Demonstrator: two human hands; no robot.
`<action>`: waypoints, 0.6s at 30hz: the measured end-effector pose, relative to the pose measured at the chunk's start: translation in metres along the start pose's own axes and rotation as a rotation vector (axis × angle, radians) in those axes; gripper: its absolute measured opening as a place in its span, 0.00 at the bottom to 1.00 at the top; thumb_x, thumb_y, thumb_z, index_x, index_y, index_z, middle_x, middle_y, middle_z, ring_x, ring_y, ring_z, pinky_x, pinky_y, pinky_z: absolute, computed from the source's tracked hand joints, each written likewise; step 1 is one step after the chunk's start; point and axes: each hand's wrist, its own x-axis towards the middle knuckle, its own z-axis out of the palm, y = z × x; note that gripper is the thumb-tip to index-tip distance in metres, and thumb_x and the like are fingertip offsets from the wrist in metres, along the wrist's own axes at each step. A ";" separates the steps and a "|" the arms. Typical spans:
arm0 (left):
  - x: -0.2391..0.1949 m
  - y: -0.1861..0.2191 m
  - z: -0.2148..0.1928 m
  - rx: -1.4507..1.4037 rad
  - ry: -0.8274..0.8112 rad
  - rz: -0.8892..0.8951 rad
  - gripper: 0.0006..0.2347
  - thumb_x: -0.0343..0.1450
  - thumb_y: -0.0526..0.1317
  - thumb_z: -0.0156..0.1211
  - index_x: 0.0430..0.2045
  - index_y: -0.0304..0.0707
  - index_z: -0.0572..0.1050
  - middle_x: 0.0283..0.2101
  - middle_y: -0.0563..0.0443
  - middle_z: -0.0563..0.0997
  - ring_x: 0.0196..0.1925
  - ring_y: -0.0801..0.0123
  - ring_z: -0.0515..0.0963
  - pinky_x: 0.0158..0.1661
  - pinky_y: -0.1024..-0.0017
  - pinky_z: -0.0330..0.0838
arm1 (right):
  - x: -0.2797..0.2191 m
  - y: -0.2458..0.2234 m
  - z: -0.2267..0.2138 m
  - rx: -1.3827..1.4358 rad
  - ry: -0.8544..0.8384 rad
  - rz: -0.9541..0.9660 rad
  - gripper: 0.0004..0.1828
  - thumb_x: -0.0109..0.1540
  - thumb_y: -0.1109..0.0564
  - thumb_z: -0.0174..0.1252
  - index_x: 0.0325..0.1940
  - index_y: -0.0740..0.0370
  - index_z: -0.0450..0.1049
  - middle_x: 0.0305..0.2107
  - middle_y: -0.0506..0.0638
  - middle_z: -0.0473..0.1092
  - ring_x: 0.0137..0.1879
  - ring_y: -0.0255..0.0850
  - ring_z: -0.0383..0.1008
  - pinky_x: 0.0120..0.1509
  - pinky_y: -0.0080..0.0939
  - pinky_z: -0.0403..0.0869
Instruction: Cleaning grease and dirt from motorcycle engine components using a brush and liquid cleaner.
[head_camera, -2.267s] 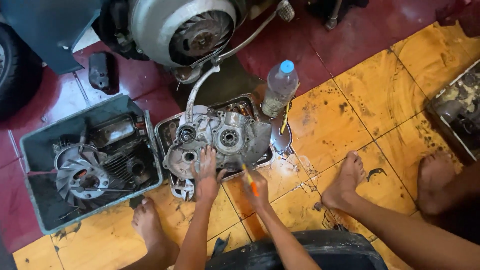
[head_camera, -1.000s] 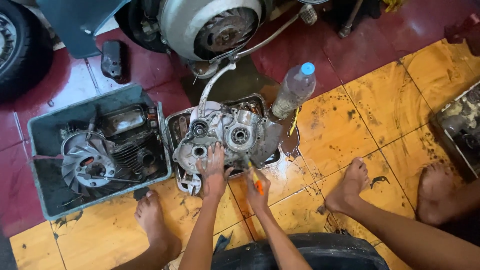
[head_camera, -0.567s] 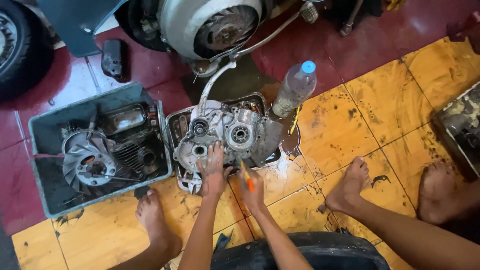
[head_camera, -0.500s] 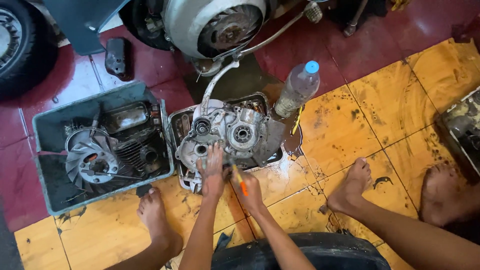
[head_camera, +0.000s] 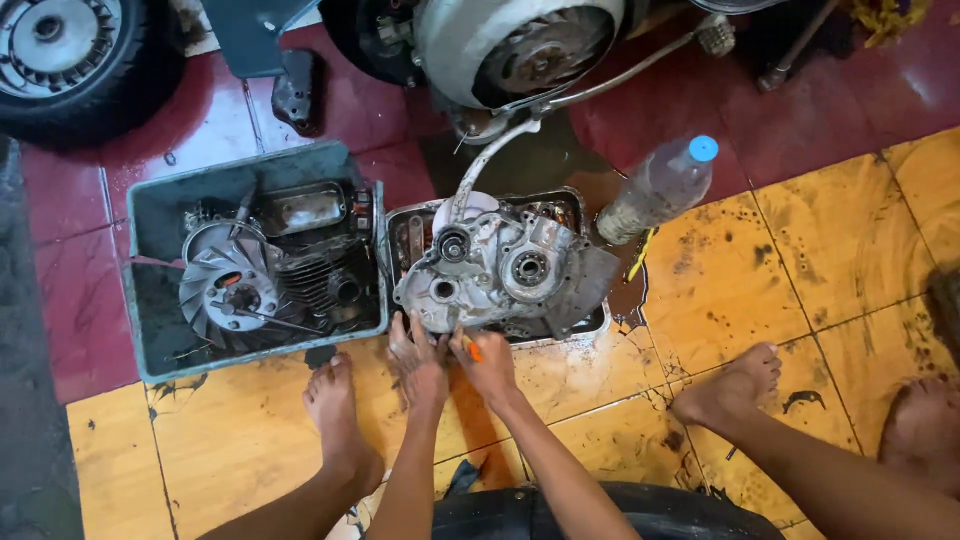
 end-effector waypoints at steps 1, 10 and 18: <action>0.001 0.003 -0.004 0.000 -0.001 -0.001 0.34 0.73 0.53 0.56 0.72 0.37 0.54 0.72 0.32 0.55 0.72 0.43 0.60 0.60 0.47 0.61 | 0.002 -0.001 0.008 0.000 -0.001 0.000 0.20 0.65 0.45 0.56 0.25 0.60 0.78 0.17 0.58 0.74 0.30 0.60 0.78 0.31 0.55 0.76; 0.002 0.010 -0.001 -0.146 -0.150 -0.126 0.37 0.74 0.44 0.57 0.75 0.36 0.41 0.74 0.36 0.49 0.67 0.39 0.64 0.55 0.37 0.63 | -0.007 0.018 0.013 0.840 0.129 0.495 0.14 0.67 0.60 0.52 0.32 0.66 0.81 0.20 0.58 0.79 0.17 0.38 0.74 0.26 0.35 0.72; 0.003 0.021 -0.001 -0.044 -0.054 -0.053 0.33 0.68 0.39 0.63 0.70 0.32 0.56 0.69 0.27 0.55 0.63 0.36 0.65 0.60 0.43 0.59 | -0.036 0.057 -0.029 -0.228 0.379 0.032 0.09 0.59 0.54 0.64 0.41 0.56 0.83 0.17 0.51 0.76 0.27 0.46 0.79 0.31 0.47 0.76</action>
